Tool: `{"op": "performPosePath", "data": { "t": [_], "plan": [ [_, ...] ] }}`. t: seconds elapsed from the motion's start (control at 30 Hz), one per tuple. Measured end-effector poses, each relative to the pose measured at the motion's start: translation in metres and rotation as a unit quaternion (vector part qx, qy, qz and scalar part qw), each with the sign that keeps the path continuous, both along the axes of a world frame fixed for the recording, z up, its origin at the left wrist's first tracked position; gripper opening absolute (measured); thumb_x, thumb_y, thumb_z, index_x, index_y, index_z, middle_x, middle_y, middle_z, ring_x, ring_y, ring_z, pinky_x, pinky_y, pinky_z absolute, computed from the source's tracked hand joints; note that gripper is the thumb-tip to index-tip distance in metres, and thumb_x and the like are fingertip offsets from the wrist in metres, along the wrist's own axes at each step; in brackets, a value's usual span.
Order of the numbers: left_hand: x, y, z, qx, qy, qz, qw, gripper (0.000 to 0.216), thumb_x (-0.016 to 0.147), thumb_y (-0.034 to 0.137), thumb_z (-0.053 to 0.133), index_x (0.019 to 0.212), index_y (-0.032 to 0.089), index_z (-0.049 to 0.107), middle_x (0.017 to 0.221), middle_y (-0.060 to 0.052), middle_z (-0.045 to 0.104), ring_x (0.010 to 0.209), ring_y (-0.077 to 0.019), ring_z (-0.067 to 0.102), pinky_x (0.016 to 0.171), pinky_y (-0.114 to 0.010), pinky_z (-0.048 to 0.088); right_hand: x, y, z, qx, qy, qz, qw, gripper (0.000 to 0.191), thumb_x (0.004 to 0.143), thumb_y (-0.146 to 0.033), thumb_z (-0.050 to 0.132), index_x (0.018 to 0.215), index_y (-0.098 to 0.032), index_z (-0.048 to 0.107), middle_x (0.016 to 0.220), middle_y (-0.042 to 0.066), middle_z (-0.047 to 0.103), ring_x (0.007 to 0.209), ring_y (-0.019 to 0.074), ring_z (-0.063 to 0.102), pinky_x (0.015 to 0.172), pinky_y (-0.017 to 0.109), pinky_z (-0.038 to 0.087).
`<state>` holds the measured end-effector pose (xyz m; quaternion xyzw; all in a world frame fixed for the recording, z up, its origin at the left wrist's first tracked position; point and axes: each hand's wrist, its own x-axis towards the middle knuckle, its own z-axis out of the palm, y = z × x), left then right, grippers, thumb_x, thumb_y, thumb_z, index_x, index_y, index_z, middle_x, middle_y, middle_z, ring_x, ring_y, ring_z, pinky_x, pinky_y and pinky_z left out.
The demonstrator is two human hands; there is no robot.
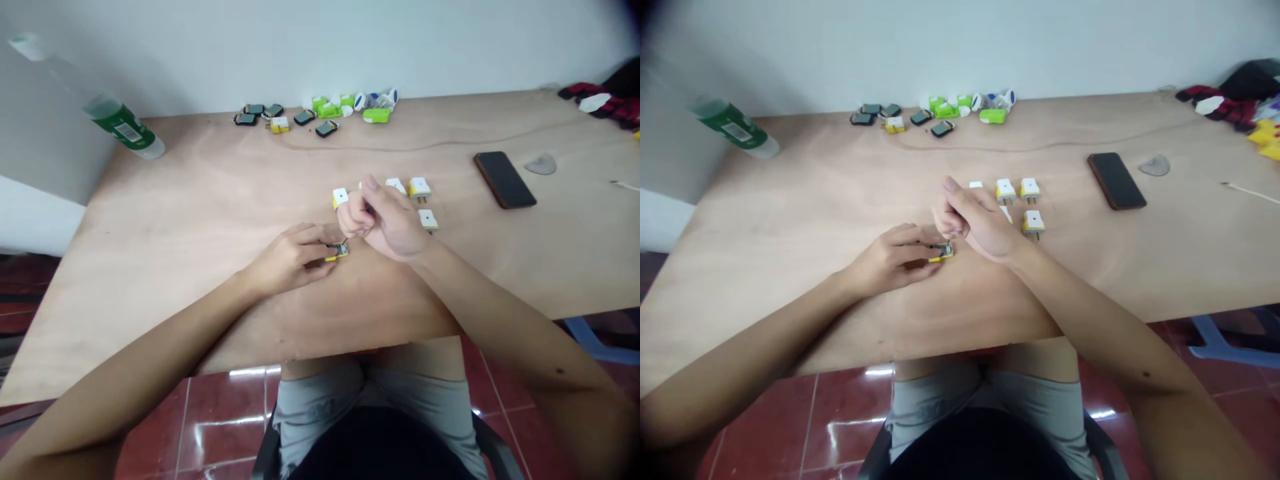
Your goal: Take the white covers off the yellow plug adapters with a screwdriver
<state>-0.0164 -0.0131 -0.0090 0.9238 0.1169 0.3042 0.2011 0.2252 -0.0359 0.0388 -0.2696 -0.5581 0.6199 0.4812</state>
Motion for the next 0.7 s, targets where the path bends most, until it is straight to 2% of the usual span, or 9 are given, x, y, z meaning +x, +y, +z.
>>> {"op": "performPosePath", "data": {
  "t": [0.1, 0.17, 0.27, 0.33, 0.4, 0.5, 0.6, 0.7],
  "plan": [
    [0.000, 0.000, -0.001, 0.005, 0.004, 0.005, 1.000, 0.015, 0.111, 0.029, 0.079, 0.123, 0.021, 0.082, 0.133, -0.013, 0.085, 0.117, -0.0251, 0.084, 0.101, -0.042, 0.070, 0.000, -0.001, -0.002, 0.041, -0.008, 0.004, 0.999, 0.074, 0.114, -0.080, 0.056, 0.066, -0.025, 0.044, 0.063, -0.004, 0.036, 0.061, 0.0159, 0.036, 0.062, 0.033, 0.035],
    [0.000, -0.001, -0.002, 0.035, 0.010, 0.014, 0.999, 0.015, 0.112, 0.028, 0.078, 0.124, 0.021, 0.082, 0.129, -0.012, 0.086, 0.114, -0.0252, 0.084, 0.099, -0.041, 0.070, -0.001, -0.005, -0.002, 0.068, -0.037, -0.002, 0.997, 0.069, 0.119, -0.073, 0.052, 0.070, -0.024, 0.049, 0.067, -0.002, 0.043, 0.065, 0.0169, 0.041, 0.066, 0.034, 0.037],
    [0.000, -0.004, 0.000, 0.106, 0.025, 0.025, 0.994, 0.015, 0.112, 0.027, 0.076, 0.125, 0.021, 0.082, 0.125, -0.011, 0.086, 0.115, -0.0271, 0.082, 0.098, -0.043, 0.069, -0.004, -0.011, 0.003, 0.102, -0.117, -0.037, 0.987, 0.062, 0.123, -0.066, 0.045, 0.081, -0.023, 0.060, 0.078, 0.001, 0.055, 0.073, 0.0183, 0.050, 0.072, 0.035, 0.043],
    [0.001, -0.009, 0.002, 0.145, 0.039, 0.036, 0.988, 0.014, 0.114, 0.027, 0.074, 0.121, 0.020, 0.083, 0.125, -0.012, 0.086, 0.117, -0.0281, 0.082, 0.097, -0.043, 0.070, -0.005, -0.015, 0.009, 0.140, -0.188, -0.075, 0.969, 0.057, 0.126, -0.059, 0.040, 0.089, -0.023, 0.063, 0.085, 0.002, 0.062, 0.080, 0.0193, 0.056, 0.079, 0.036, 0.046],
    [0.004, -0.015, 0.003, 0.180, 0.052, 0.056, 0.981, 0.016, 0.115, 0.028, 0.071, 0.114, 0.018, 0.083, 0.125, -0.013, 0.085, 0.114, -0.0277, 0.081, 0.095, -0.042, 0.070, -0.004, -0.017, 0.016, 0.206, -0.280, -0.111, 0.931, 0.048, 0.127, -0.048, 0.039, 0.092, -0.023, 0.062, 0.090, 0.004, 0.066, 0.085, 0.0205, 0.060, 0.084, 0.036, 0.046],
    [0.009, -0.028, 0.004, 0.227, 0.061, 0.075, 0.969, 0.020, 0.116, 0.027, 0.069, 0.106, 0.015, 0.082, 0.117, -0.014, 0.084, 0.104, -0.0265, 0.081, 0.090, -0.041, 0.069, 0.003, -0.021, 0.031, 0.295, -0.452, -0.130, 0.832, 0.032, 0.121, -0.036, 0.049, 0.095, -0.022, 0.063, 0.093, 0.007, 0.070, 0.086, 0.0230, 0.061, 0.084, 0.038, 0.041],
    [0.015, -0.040, 0.003, 0.251, 0.083, 0.079, 0.961, 0.020, 0.116, 0.025, 0.067, 0.105, 0.014, 0.081, 0.111, -0.013, 0.083, 0.099, -0.0259, 0.079, 0.084, -0.039, 0.068, 0.014, -0.028, 0.050, 0.288, -0.599, -0.101, 0.740, 0.029, 0.117, -0.038, 0.054, 0.101, -0.021, 0.069, 0.090, 0.008, 0.071, 0.082, 0.0249, 0.060, 0.078, 0.037, 0.033],
    [0.017, -0.044, 0.003, 0.235, 0.107, 0.074, 0.963, 0.019, 0.115, 0.023, 0.067, 0.105, 0.015, 0.081, 0.116, -0.014, 0.083, 0.100, -0.0256, 0.078, 0.084, -0.038, 0.067, 0.024, -0.035, 0.069, 0.254, -0.682, -0.047, 0.684, 0.036, 0.118, -0.046, 0.054, 0.098, -0.021, 0.069, 0.082, 0.007, 0.070, 0.070, 0.0222, 0.052, 0.072, 0.037, 0.025]
  ]
}}
